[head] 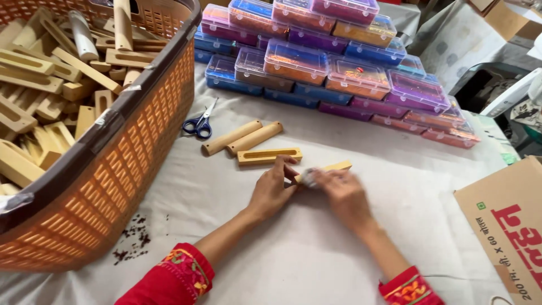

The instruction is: Cleaning and inspecting wooden components before assembly.

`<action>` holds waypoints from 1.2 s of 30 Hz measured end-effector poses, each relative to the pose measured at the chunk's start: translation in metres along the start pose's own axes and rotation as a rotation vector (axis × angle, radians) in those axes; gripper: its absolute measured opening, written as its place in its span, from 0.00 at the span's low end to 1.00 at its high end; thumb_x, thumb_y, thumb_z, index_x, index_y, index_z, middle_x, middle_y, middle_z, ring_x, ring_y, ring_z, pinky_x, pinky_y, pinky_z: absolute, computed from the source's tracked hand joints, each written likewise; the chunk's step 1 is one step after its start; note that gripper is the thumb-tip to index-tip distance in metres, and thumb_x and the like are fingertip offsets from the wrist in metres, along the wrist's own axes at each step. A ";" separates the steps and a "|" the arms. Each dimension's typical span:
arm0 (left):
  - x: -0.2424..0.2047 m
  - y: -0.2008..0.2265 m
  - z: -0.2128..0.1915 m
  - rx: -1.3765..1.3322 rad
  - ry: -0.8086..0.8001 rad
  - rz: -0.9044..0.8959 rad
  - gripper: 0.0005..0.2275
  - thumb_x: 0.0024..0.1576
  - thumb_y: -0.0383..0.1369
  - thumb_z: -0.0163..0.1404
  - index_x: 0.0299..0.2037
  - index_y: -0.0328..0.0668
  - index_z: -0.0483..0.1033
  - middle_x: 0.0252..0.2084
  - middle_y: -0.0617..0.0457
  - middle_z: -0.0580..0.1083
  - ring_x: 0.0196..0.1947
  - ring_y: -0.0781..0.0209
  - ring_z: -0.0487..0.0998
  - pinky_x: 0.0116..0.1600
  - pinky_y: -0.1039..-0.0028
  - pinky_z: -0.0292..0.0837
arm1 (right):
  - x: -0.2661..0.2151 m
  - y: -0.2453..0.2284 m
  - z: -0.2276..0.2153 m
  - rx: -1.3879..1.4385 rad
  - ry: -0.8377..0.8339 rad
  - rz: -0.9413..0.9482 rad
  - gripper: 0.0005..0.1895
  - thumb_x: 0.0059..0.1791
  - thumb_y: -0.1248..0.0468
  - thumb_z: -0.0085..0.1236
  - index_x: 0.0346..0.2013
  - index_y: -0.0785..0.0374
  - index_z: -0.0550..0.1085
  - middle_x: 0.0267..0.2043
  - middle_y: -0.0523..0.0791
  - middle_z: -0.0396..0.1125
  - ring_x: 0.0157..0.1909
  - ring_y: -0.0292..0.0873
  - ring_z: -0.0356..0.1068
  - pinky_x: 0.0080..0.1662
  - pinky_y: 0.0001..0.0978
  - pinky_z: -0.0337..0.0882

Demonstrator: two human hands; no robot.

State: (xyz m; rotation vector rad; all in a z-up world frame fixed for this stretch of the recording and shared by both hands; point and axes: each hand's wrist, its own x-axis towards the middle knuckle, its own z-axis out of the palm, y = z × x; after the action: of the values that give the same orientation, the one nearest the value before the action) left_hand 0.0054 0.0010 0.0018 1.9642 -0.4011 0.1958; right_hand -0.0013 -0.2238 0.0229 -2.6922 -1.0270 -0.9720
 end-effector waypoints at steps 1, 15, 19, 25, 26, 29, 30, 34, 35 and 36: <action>-0.001 0.003 -0.003 0.006 -0.001 -0.001 0.25 0.48 0.19 0.57 0.55 0.41 0.62 0.43 0.48 0.80 0.45 0.54 0.84 0.49 0.65 0.78 | -0.008 0.015 0.003 0.004 0.004 0.002 0.22 0.45 0.74 0.57 0.51 0.56 0.80 0.49 0.41 0.76 0.47 0.45 0.73 0.50 0.40 0.75; -0.001 0.010 -0.007 0.044 0.040 -0.019 0.23 0.48 0.23 0.58 0.56 0.45 0.73 0.43 0.53 0.82 0.42 0.60 0.84 0.47 0.71 0.78 | 0.013 -0.019 -0.019 0.125 -0.021 -0.046 0.26 0.40 0.75 0.56 0.52 0.58 0.78 0.56 0.41 0.76 0.46 0.48 0.70 0.50 0.41 0.73; 0.000 0.012 -0.006 0.065 -0.014 -0.107 0.18 0.49 0.31 0.64 0.51 0.47 0.78 0.41 0.56 0.82 0.39 0.60 0.84 0.47 0.72 0.77 | -0.016 0.046 0.007 -0.014 -0.052 0.168 0.25 0.45 0.75 0.56 0.55 0.53 0.79 0.49 0.40 0.75 0.47 0.44 0.71 0.53 0.40 0.75; 0.005 0.013 -0.006 0.107 -0.011 -0.081 0.15 0.51 0.35 0.62 0.49 0.49 0.82 0.43 0.57 0.80 0.41 0.61 0.83 0.48 0.70 0.76 | -0.011 0.026 0.009 -0.075 -0.045 0.221 0.22 0.49 0.73 0.56 0.57 0.54 0.77 0.52 0.39 0.76 0.48 0.44 0.71 0.50 0.37 0.75; -0.002 0.010 -0.004 0.146 -0.008 -0.073 0.15 0.51 0.35 0.62 0.49 0.49 0.82 0.43 0.56 0.79 0.41 0.59 0.82 0.48 0.68 0.75 | -0.003 0.003 0.000 -0.025 -0.031 0.125 0.25 0.46 0.74 0.56 0.56 0.54 0.77 0.54 0.40 0.75 0.48 0.45 0.71 0.50 0.38 0.75; -0.003 -0.004 0.002 0.272 0.042 0.013 0.13 0.51 0.34 0.61 0.47 0.47 0.83 0.45 0.54 0.79 0.42 0.54 0.80 0.48 0.65 0.74 | 0.011 -0.025 -0.010 0.041 -0.014 -0.027 0.27 0.42 0.74 0.56 0.55 0.55 0.78 0.57 0.41 0.75 0.47 0.46 0.71 0.50 0.39 0.75; -0.002 -0.010 0.006 0.347 0.090 0.090 0.12 0.51 0.32 0.60 0.45 0.44 0.83 0.46 0.53 0.79 0.44 0.52 0.80 0.49 0.64 0.74 | 0.012 -0.028 -0.013 0.050 -0.022 -0.088 0.27 0.41 0.73 0.57 0.55 0.56 0.78 0.57 0.41 0.75 0.47 0.46 0.71 0.49 0.40 0.74; -0.001 0.010 -0.003 0.247 0.024 0.048 0.14 0.53 0.39 0.60 0.47 0.46 0.82 0.43 0.54 0.78 0.40 0.54 0.80 0.47 0.64 0.74 | -0.012 0.032 0.003 -0.026 -0.057 0.056 0.24 0.45 0.74 0.56 0.55 0.54 0.77 0.56 0.40 0.74 0.49 0.45 0.72 0.53 0.40 0.75; -0.001 0.011 -0.003 0.222 0.012 0.037 0.14 0.54 0.41 0.59 0.48 0.46 0.82 0.44 0.54 0.78 0.40 0.55 0.81 0.47 0.64 0.74 | -0.015 0.041 0.000 -0.035 -0.044 0.166 0.24 0.46 0.74 0.56 0.55 0.54 0.77 0.57 0.39 0.74 0.50 0.46 0.71 0.52 0.39 0.75; -0.002 0.012 -0.002 0.194 0.004 0.024 0.14 0.56 0.42 0.59 0.48 0.47 0.82 0.45 0.54 0.77 0.40 0.56 0.81 0.46 0.64 0.74 | -0.019 0.051 -0.005 -0.044 -0.034 0.272 0.23 0.46 0.74 0.56 0.54 0.53 0.77 0.58 0.39 0.74 0.50 0.47 0.71 0.52 0.39 0.74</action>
State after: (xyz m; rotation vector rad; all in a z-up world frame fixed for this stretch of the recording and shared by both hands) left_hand -0.0003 -0.0015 0.0122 2.1499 -0.4162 0.2616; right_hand 0.0174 -0.2751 0.0216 -2.7953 -0.6270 -0.9095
